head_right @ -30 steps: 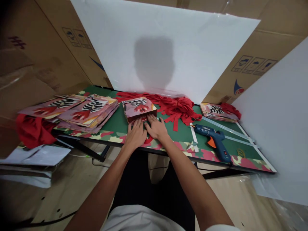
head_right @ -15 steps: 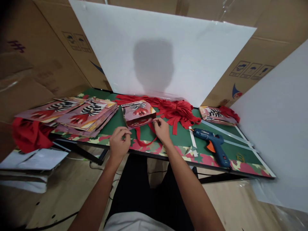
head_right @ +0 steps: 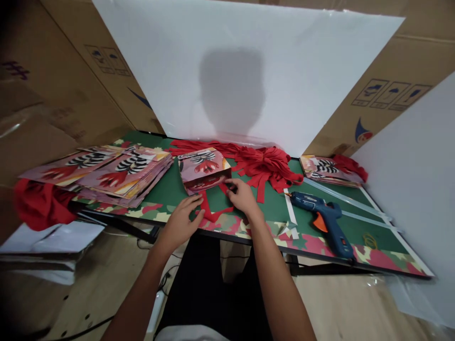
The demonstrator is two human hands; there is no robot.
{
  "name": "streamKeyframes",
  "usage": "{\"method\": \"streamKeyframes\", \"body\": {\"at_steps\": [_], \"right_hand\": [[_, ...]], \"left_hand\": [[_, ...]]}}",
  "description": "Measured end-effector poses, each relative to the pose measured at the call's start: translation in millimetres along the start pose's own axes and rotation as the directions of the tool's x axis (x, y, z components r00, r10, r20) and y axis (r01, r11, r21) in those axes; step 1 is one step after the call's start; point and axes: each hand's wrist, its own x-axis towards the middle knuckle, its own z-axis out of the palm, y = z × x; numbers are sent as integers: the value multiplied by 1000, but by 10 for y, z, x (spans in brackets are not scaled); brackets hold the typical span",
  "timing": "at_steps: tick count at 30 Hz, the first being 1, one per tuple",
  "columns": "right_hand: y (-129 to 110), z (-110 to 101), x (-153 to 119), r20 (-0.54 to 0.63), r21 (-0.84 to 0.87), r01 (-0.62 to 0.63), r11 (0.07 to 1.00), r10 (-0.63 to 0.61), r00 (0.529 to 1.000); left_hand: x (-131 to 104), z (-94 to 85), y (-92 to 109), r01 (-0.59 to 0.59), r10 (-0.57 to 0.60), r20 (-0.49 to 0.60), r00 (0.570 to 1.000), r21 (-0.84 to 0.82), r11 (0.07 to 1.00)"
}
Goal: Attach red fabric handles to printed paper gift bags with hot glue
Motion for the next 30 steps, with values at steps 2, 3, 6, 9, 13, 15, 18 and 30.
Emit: {"method": "streamKeyframes", "body": {"at_steps": [2, 3, 6, 9, 13, 15, 18, 30], "right_hand": [[18, -38, -3, 2, -12, -22, 1000, 22, 1000], [15, -62, -5, 8, -19, -24, 1000, 24, 1000], [-42, -157, -27, 51, -47, -1, 999, 3, 999], [-139, -286, -119, 98, -77, 39, 996, -31, 995], [-254, -428, -379, 117, -106, 113, 988, -101, 988], [-281, -445, -529, 167, -94, 145, 985, -128, 978], [-278, -429, -710, 221, -60, 147, 987, -130, 967], [-243, -340, -832, 130, -85, 223, 971, -211, 969]], "left_hand": [[1, -12, 6, 12, -12, 10, 1000, -2, 1000], [5, -13, 13, 21, -21, 11, 1000, 0, 1000], [14, -10, 45, 42, -42, 9, 999, 7, 999], [1, -42, 99, 44, -45, 8, 999, 3, 999], [-45, -139, 225, -58, 60, 20, 998, -82, 995], [-61, -169, 295, -151, 159, 77, 984, -106, 983], [-53, -146, 362, -255, 262, 95, 960, -81, 964], [24, -17, 367, -274, 280, -122, 952, 66, 959]]}}
